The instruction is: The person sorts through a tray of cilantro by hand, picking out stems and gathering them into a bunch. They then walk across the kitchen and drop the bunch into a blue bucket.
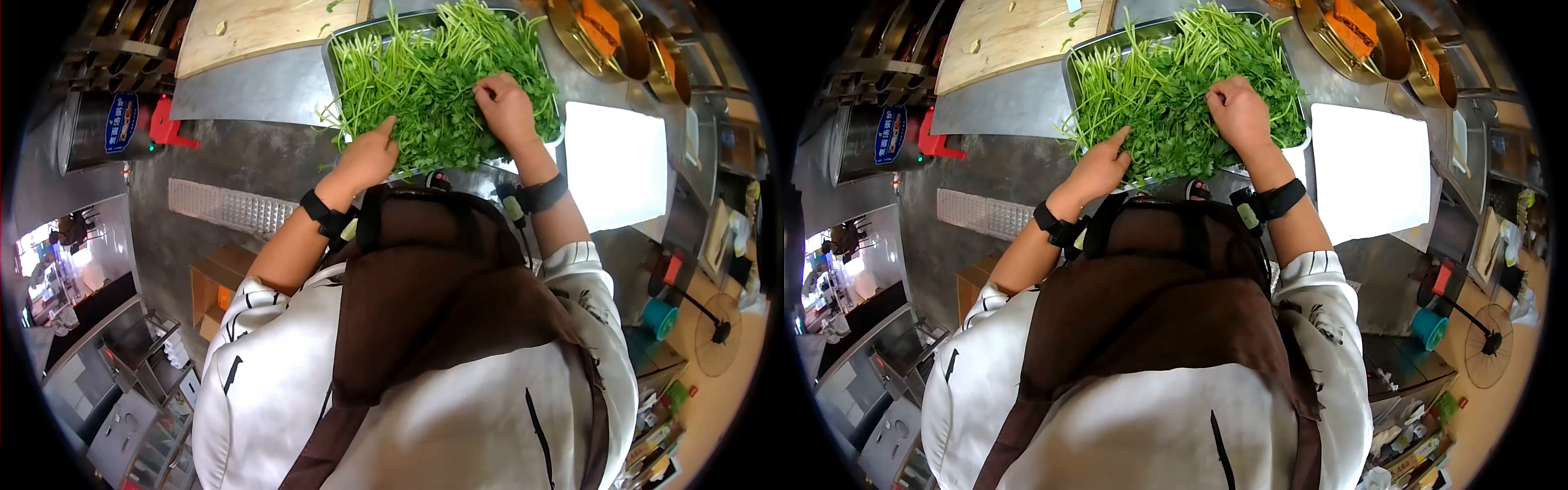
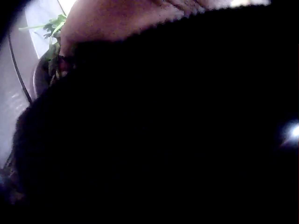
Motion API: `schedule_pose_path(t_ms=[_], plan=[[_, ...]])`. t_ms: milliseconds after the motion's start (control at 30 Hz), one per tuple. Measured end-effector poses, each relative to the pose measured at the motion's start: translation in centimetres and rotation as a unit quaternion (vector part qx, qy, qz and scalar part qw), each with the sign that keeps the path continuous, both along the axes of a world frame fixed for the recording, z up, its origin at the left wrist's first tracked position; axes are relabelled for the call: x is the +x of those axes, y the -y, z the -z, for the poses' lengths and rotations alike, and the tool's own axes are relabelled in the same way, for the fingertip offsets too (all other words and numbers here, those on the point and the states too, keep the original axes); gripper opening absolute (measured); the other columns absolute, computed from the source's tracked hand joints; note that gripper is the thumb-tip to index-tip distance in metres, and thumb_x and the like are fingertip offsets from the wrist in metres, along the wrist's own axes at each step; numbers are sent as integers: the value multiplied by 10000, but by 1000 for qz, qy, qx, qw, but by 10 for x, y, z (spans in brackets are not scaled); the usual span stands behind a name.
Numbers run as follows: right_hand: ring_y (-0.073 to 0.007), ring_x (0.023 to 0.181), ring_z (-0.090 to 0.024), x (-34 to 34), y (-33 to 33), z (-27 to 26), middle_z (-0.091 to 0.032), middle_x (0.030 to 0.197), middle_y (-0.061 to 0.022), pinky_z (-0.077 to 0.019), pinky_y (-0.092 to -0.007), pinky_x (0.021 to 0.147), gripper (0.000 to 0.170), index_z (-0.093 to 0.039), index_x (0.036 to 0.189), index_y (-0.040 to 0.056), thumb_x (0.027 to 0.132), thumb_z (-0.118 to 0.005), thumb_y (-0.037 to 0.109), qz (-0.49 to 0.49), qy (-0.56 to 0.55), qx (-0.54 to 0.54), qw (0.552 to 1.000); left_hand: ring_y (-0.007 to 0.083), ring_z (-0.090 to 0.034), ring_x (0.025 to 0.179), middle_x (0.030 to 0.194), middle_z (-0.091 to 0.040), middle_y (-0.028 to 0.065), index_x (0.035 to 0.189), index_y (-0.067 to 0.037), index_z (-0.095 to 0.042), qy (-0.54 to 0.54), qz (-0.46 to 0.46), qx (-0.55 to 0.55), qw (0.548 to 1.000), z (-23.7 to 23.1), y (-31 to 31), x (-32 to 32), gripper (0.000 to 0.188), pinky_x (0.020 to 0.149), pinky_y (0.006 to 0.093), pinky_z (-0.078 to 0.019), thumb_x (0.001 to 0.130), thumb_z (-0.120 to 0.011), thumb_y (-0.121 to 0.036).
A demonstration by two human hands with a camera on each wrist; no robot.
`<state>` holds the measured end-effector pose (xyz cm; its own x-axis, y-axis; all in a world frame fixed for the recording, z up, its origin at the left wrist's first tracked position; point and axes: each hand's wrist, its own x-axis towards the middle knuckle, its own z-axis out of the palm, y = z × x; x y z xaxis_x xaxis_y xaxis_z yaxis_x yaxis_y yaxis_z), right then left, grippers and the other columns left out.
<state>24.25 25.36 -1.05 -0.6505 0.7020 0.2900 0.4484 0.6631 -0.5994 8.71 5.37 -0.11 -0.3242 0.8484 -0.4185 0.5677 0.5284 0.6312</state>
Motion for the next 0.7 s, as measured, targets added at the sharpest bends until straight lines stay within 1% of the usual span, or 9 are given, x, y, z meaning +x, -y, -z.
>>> schedule_pose_path(t_ms=[167, 233, 267, 333, 467, 533, 567, 633, 700], plan=[[-167, 653, -574, 4, 2, -8, -587, 767, -49, -457, -283, 588, 92, -641, 802, 49, 767, -628, 134, 5, -69, -100, 993, 379, -568, 887, 947, -592, 261, 1319, -25, -372, 38, -46, 31, 998, 7, 2, 0, 518, 794, 414, -442, 844, -453, -216], [-91, 621, -546, 3, 5, -12, -596, 747, -18, -433, -229, 559, 113, -630, 822, 21, 798, -626, 131, -24, -165, -201, 965, 316, -588, 776, 861, -606, 220, 1278, -38, -436, 65, -61, 107, 990, 11, 4, -1, 472, 716, 377, -452, 843, -496, -212], [-91, 621, -546, 3, 6, -18, -596, 747, -18, -433, -229, 559, 113, -630, 822, 21, 798, -626, 131, -25, -165, -200, 965, 316, -588, 776, 861, -606, 220, 1278, -38, -436, 65, -61, 108, 990, 11, 4, -2, 472, 716, 377, -452, 843, -496, -212], [-75, 591, -543, 2, 6, -30, -634, 784, -36, -429, -212, 546, 128, -605, 869, 0, 838, -589, 123, -6, -166, -404, 899, 212, -549, 696, 843, -623, 114, 1186, -27, -514, 165, -103, 71, 978, 0, 2, -3, 348, 682, 307, -444, 865, -526, -160], [-90, 557, -548, -3, 1, -30, -656, 816, -86, -441, -218, 541, 115, -580, 894, 0, 852, -563, 106, -19, -200, -457, 866, 189, -585, 769, 887, -638, 120, 1079, -29, -580, 161, -101, 130, 973, -25, -13, 5, 259, 700, 289, -452, 861, -552, -167], [-99, 591, -569, -2, -1, -24, -660, 886, -104, -451, -223, 552, 102, -564, 884, -2, 863, -542, 95, -8, -189, -475, 859, 223, -618, 803, 920, -645, 133, 1024, -32, -615, 78, -59, 200, 975, -21, -31, 13, 253, 706, 305, -464, 848, -581, -210], [-99, 591, -569, -1, 0, -23, -660, 886, -104, -451, -223, 552, 102, -564, 884, -2, 863, -542, 95, -7, -190, -473, 861, 283, -625, 786, 887, -646, 157, 1009, -43, -631, 3, -43, 199, 979, -20, -41, 18, 281, 697, 353, -475, 821, -606, -251], [-109, 617, -581, 1, 2, -23, -654, 904, -102, -455, -226, 565, 106, -552, 895, -4, 865, -540, 98, 2, -228, -515, 827, 306, -619, 780, 851, -642, 167, 1006, -46, -633, -49, -29, 183, 981, -1, -54, 24, 297, 687, 380, -481, 806, -609, -264], [-113, 625, -584, 2, 1, -25, -649, 895, -101, -457, -227, 571, 110, -546, 905, -5, 866, -539, 97, 10, -239, -517, 822, 334, -616, 775, 807, -640, 171, 989, -37, -636, -132, -17, 159, 978, 12, -64, 28, 300, 687, 406, -494, 785, -617, -256]])
